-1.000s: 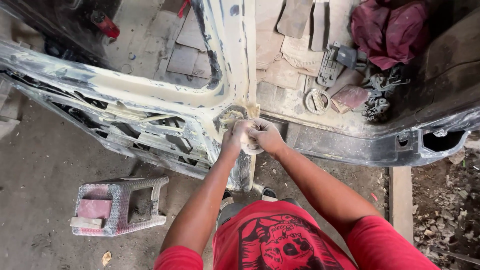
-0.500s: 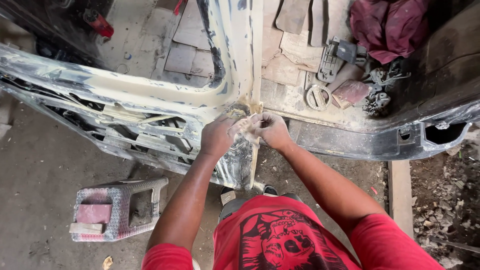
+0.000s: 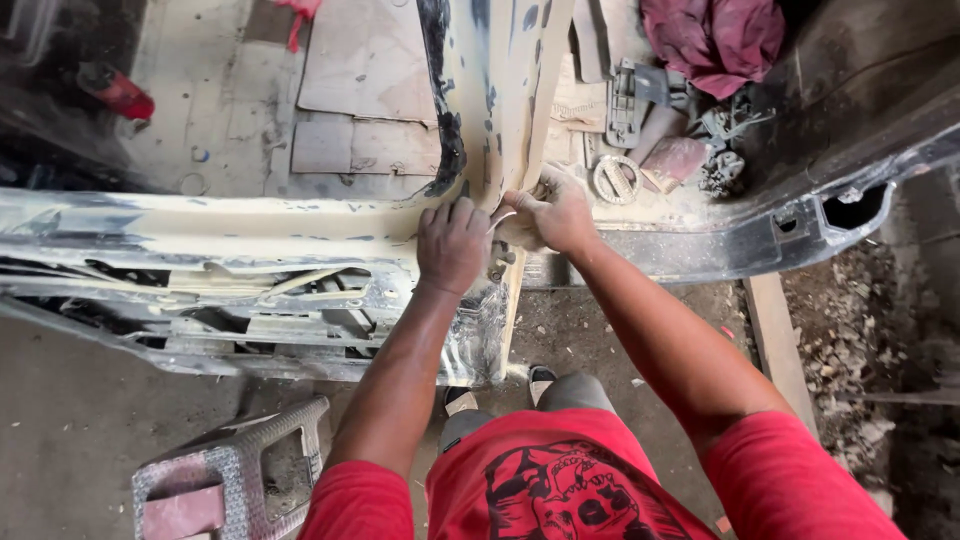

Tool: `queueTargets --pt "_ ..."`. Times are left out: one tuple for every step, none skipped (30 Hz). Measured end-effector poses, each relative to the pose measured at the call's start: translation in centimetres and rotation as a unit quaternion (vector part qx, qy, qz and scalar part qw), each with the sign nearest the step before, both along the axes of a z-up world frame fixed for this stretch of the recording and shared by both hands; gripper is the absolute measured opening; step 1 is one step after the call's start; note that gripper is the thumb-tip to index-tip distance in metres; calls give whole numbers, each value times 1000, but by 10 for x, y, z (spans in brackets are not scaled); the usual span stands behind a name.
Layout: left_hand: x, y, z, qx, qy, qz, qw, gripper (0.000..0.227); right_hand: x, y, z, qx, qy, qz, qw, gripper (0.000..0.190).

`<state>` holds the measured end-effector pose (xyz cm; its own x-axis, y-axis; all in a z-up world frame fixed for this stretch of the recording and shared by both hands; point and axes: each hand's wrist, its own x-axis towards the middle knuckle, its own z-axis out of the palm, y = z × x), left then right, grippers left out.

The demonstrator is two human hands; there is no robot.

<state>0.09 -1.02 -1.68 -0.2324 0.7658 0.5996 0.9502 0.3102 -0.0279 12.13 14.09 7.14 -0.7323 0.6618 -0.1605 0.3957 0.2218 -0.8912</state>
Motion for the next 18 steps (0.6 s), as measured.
queueTargets --pt "-3 -6 -4 0 -4 -6 1000 17 0 -2 1 0 -4 -6 1000 20" --pt "-6 -14 -8 8 -14 -3 1000 20 -1 -5 1 -23 -1 -13 1000 20" --pt "-7 -22 -11 15 -24 -1 1000 23 0 -7 1 -45 2 -20 999 21" --pt "-4 -21 -6 15 -24 -2 1000 23 1 -4 -1 -46 2 -22 999 21" --pt "0 -19 0 -7 -39 13 999 20 2 0 -3 -57 25 -20 998 21" --pt "3 -20 4 -29 -54 31 998 17 2 1 -6 -68 46 -16 996 21" --pt "5 -15 5 -29 -55 32 998 17 3 5 -17 -69 45 -15 997 21" --pt "6 -10 7 4 -38 21 999 19 1 12 -28 -35 61 7 998 20" --pt "7 -4 10 37 -20 11 999 21 0 19 -39 -2 77 30 997 19" --pt "9 -8 -1 33 -23 16 999 21 2 13 -26 -6 74 34 997 19" --pt "11 -13 -11 26 -38 30 998 31 5 8 -13 -18 55 35 998 20" --pt "10 -13 -21 26 -49 41 998 43 6 6 2 -23 41 33 998 22" --pt "15 -9 -15 28 -47 42 998 43 11 8 -2 -21 43 34 998 22" --pt "14 -2 -5 26 -33 52 998 43 8 13 -1 -51 44 35 997 25" --pt "12 4 4 24 -19 62 998 44 4 18 -1 -81 44 36 995 28" --pt "17 3 0 20 -22 65 997 44 7 17 -2 -84 41 37 995 28" --pt "23 2 -5 15 -12 90 996 32 9 16 -4 -67 43 49 996 26" --pt "26 3 -8 12 3 115 993 22 10 17 -5 -47 50 61 996 25"
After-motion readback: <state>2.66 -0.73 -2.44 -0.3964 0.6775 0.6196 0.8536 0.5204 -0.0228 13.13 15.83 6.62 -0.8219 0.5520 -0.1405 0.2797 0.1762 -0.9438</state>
